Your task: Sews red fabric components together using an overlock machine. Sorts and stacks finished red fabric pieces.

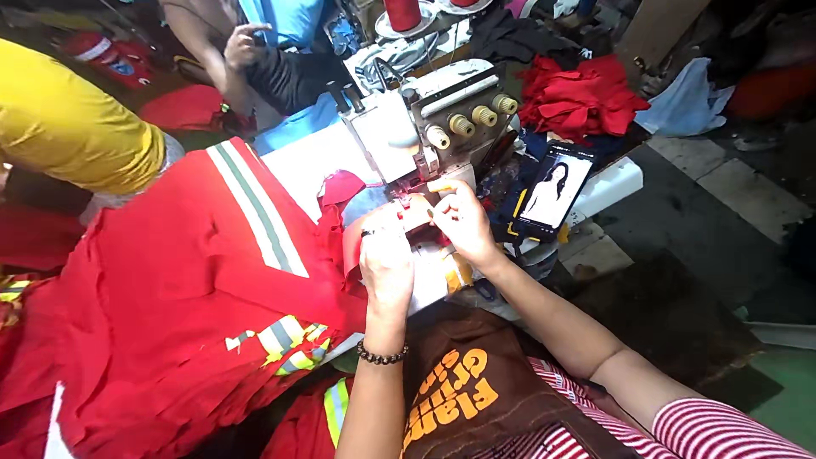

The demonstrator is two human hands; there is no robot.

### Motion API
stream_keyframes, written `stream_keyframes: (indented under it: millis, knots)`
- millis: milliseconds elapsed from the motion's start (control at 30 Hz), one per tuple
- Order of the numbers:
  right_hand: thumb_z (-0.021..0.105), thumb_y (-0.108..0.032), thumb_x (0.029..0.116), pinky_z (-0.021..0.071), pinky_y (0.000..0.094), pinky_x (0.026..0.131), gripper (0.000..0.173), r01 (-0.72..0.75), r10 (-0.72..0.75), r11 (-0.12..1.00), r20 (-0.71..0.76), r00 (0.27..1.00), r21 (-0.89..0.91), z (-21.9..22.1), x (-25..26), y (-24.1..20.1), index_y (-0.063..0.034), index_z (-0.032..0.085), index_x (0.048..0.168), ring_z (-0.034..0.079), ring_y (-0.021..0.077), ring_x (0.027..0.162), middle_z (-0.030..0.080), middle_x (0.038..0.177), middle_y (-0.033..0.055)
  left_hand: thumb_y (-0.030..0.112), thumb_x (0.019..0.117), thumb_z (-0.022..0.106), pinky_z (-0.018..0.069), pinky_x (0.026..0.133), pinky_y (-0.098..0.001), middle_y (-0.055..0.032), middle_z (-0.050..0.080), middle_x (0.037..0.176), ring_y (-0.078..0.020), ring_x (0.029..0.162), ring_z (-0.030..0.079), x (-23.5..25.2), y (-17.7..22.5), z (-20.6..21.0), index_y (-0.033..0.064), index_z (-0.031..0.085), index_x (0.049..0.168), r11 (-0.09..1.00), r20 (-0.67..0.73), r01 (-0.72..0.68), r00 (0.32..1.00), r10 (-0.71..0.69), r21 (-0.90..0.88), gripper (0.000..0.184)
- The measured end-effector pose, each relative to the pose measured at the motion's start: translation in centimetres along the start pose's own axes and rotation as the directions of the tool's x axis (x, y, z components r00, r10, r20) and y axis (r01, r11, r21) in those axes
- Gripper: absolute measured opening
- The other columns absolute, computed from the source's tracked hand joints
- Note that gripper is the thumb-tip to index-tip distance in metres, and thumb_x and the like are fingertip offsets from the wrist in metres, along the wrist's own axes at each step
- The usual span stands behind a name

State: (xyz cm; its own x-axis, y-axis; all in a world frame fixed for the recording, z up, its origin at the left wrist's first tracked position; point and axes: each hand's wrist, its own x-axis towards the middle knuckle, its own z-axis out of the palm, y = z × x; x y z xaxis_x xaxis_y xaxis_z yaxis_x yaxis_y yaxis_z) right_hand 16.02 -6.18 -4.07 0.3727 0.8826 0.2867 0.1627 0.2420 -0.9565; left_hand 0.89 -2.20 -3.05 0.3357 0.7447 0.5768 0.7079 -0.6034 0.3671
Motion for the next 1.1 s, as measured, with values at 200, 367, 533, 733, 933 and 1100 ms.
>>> stream_keyframes:
  millis: [200, 367, 533, 733, 933, 1100]
  knots:
    - [0.060, -0.001, 0.0973, 0.0487, 0.0292, 0.047, 0.044, 0.045, -0.049, 0.993, -0.033, 0.998, -0.107, 0.5, 0.9, 0.0, -0.0109, 0.051, 0.139, 0.056, 0.0175, 0.057, 0.062, 0.079, 0.0087, 0.013, 0.1049, 0.052, 0.0542, 0.089, -0.0556, -0.0219, 0.068, 0.115, -0.0387, 0.106, 0.068, 2.6, -0.5, -0.5, 0.0012, 0.065, 0.123, 0.994, 0.152, 0.079, 0.984, -0.089, 0.069, 0.025]
    - [0.059, -0.007, 0.1008, 0.0521, 0.0324, 0.050, 0.045, 0.053, -0.063, 0.975, -0.039, 0.997, -0.218, -0.2, 0.2, -0.6, -0.0144, 0.049, 0.144, 0.059, 0.0175, 0.060, 0.063, 0.084, 0.0079, 0.025, 0.1081, 0.046, 0.0464, 0.099, -0.0647, -0.0286, 0.061, 0.124, -0.0467, 0.118, 0.060, 3.9, -1.9, -1.8, 0.0041, 0.049, 0.141, 0.981, 0.224, 0.099, 0.965, -0.136, 0.169, 0.039]
    - [0.063, -0.002, 0.0965, 0.0611, 0.0347, 0.083, 0.023, 0.397, -0.363, 0.857, 0.159, 0.918, -0.330, 2.3, -3.0, -0.1, 0.0002, 0.069, 0.118, 0.071, 0.0177, 0.091, 0.073, 0.105, 0.0116, 0.023, 0.1078, 0.043, 0.0329, 0.112, -0.0629, -0.0303, 0.064, 0.123, -0.0457, 0.123, 0.058, 9.3, -4.0, -1.3, -0.0081, 0.056, 0.133, 0.895, 0.296, 0.174, 0.903, -0.311, 0.411, 0.042]
    - [0.054, -0.001, 0.0996, 0.0523, 0.0467, 0.093, 0.019, 0.867, -0.593, 0.498, 0.739, 0.321, 0.023, 7.6, -7.5, 3.4, -0.0063, 0.071, 0.097, 0.067, 0.0314, 0.102, 0.070, 0.099, 0.0125, 0.025, 0.1057, 0.053, 0.0324, 0.116, -0.0614, -0.0146, 0.053, 0.149, -0.0371, 0.143, 0.043, 3.0, -6.3, -5.5, 0.0109, 0.054, 0.144, 0.970, 0.087, 0.131, 0.985, -0.151, 0.206, 0.041]
    - [0.052, -0.002, 0.0999, 0.0537, 0.0411, 0.083, 0.021, 0.905, -0.535, 0.423, 0.816, 0.219, 0.034, 9.0, -7.1, 4.6, -0.0066, 0.072, 0.095, 0.067, 0.0291, 0.098, 0.070, 0.094, 0.0108, 0.005, 0.0979, 0.060, 0.0454, 0.111, -0.0435, -0.0272, 0.065, 0.126, -0.0350, 0.128, 0.059, -5.5, -5.8, -9.6, -0.0112, 0.066, 0.118, 0.972, -0.098, 0.182, 0.975, -0.198, -0.148, 0.027]
    - [0.052, -0.001, 0.1003, 0.0544, 0.0405, 0.074, 0.019, 0.869, -0.502, 0.494, 0.819, 0.279, 0.006, 7.9, -6.2, 2.7, -0.0075, 0.070, 0.102, 0.067, 0.0300, 0.087, 0.067, 0.088, 0.0115, -0.006, 0.0949, 0.053, 0.0518, 0.100, -0.0255, -0.0214, 0.067, 0.118, -0.0121, 0.115, 0.064, -11.5, -5.5, -11.7, -0.0186, 0.059, 0.115, 0.863, -0.091, 0.356, 0.907, -0.412, -0.359, 0.024]
